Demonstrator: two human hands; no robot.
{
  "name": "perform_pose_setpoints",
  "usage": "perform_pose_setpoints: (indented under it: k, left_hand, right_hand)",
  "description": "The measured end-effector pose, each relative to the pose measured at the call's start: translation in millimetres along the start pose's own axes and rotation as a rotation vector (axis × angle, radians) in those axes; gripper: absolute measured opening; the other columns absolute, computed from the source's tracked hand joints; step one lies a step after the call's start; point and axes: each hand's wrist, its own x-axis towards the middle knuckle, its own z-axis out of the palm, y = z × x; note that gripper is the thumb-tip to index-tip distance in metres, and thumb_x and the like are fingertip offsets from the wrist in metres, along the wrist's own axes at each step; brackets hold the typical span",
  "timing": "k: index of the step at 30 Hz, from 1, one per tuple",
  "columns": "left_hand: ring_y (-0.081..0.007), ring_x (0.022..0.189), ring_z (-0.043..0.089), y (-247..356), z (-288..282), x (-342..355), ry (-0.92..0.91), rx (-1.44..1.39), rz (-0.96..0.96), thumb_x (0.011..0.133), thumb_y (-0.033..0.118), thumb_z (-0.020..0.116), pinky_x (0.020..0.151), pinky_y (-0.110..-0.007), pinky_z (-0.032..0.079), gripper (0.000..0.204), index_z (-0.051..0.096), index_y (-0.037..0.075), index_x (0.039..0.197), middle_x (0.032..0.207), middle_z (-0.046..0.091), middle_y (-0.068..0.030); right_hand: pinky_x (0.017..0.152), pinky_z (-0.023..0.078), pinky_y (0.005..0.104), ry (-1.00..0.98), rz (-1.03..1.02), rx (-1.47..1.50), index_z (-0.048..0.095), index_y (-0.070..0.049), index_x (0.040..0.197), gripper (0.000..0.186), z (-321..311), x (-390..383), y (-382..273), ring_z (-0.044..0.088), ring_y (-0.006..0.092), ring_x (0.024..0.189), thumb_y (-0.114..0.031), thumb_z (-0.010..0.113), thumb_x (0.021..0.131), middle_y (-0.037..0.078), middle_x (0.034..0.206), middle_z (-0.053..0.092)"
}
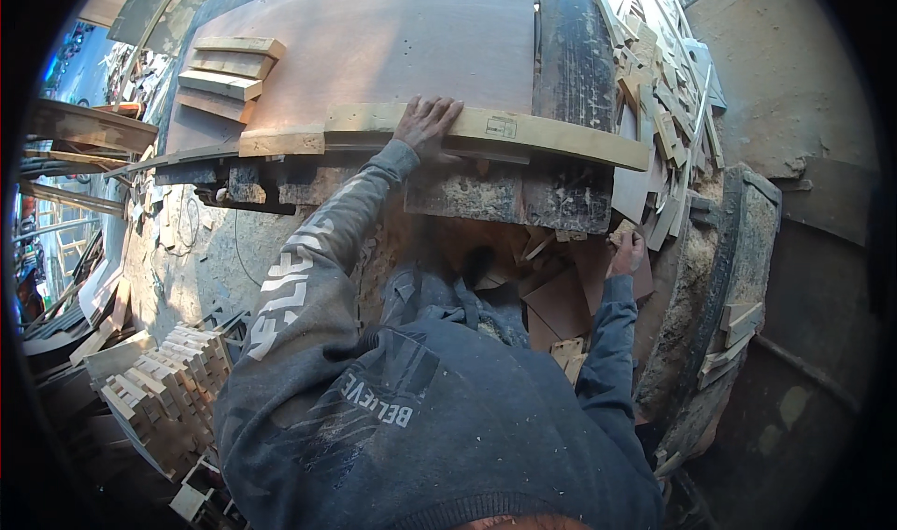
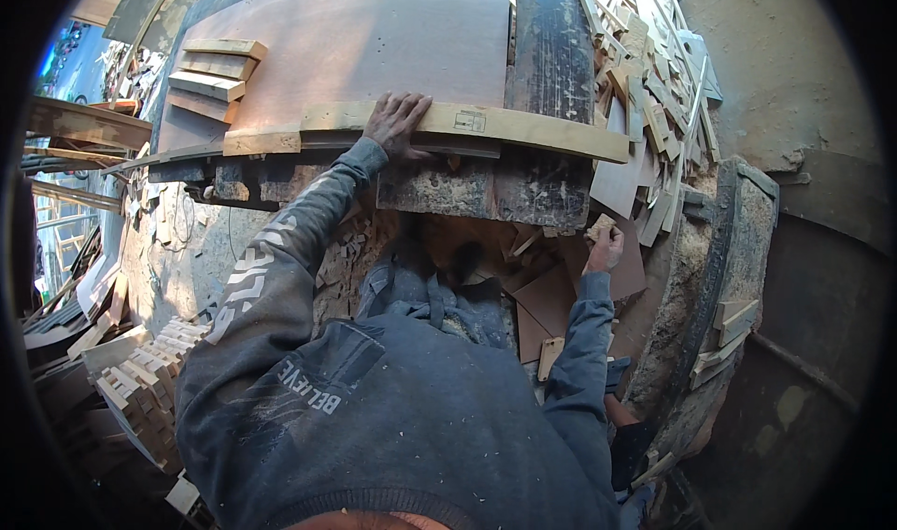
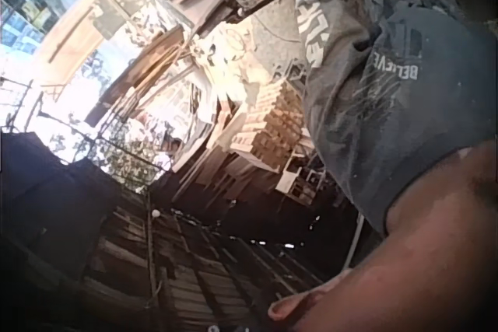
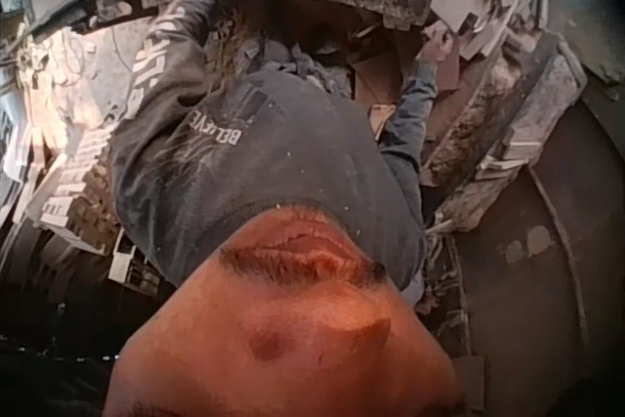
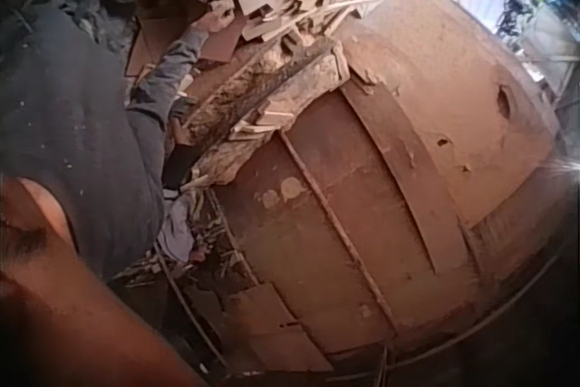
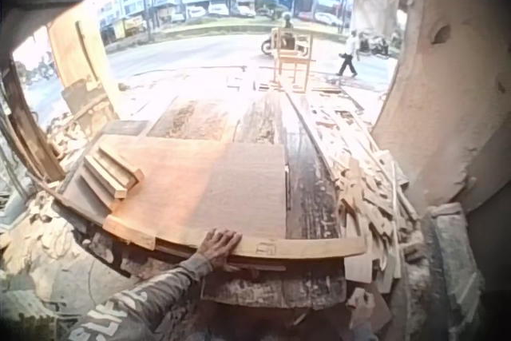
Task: Marking and cutting pieces of wood using a table saw.
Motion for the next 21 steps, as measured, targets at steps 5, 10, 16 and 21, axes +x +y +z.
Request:
perform_pose_setpoints:
  k: [5,10,16,21]
  left_hand:
    - [-0.0319,0.133,0.045,5.0,-8.7,6.4,-0.023,-0.102,-0.045,0.064,0.081,0.071,0.116,-0.056,0.025,0.116,0.041,0.007,0.149,0.140,0.050,-0.0146]
    - [-0.0302,0.127,0.048,-2.2,-5.5,21.0,-0.023,-0.119,-0.029,0.062,0.075,0.077,0.112,-0.052,0.030,0.113,0.043,0.007,0.145,0.136,0.052,-0.0132]
    - [-0.0301,0.127,0.049,-28.3,3.0,58.1,-0.019,-0.110,-0.025,0.061,0.075,0.077,0.112,-0.051,0.031,0.114,0.042,0.008,0.146,0.135,0.052,-0.0126]
    - [-0.0305,0.127,0.048,-55.0,5.0,93.2,-0.016,-0.078,-0.032,0.063,0.075,0.076,0.110,-0.049,0.032,0.113,0.042,0.008,0.147,0.138,0.051,-0.0134]
  right_hand:
    - [0.071,0.059,0.0369,-0.019,0.097,0.235,0.057,-0.002,0.110,0.021,-5.7,20.9,9.3,0.068,0.0228,0.081,-0.015,0.057,0.094,0.012,0.096,0.065]
    - [0.074,0.060,0.0403,-0.038,0.047,0.330,0.056,-0.001,0.108,0.020,7.3,64.1,14.4,0.070,0.0274,0.087,-0.013,0.056,0.092,0.014,0.097,0.066]
    - [0.076,0.058,0.0449,-0.165,0.036,0.466,0.056,-0.005,0.099,0.017,46.4,143.4,-20.4,0.064,0.0280,0.081,-0.003,0.052,0.082,0.013,0.089,0.061]
    - [0.060,0.054,0.0369,-0.054,0.105,0.264,0.056,-0.005,0.108,0.028,112.2,179.0,-51.2,0.059,0.0227,0.066,-0.004,0.049,0.081,0.009,0.082,0.056]
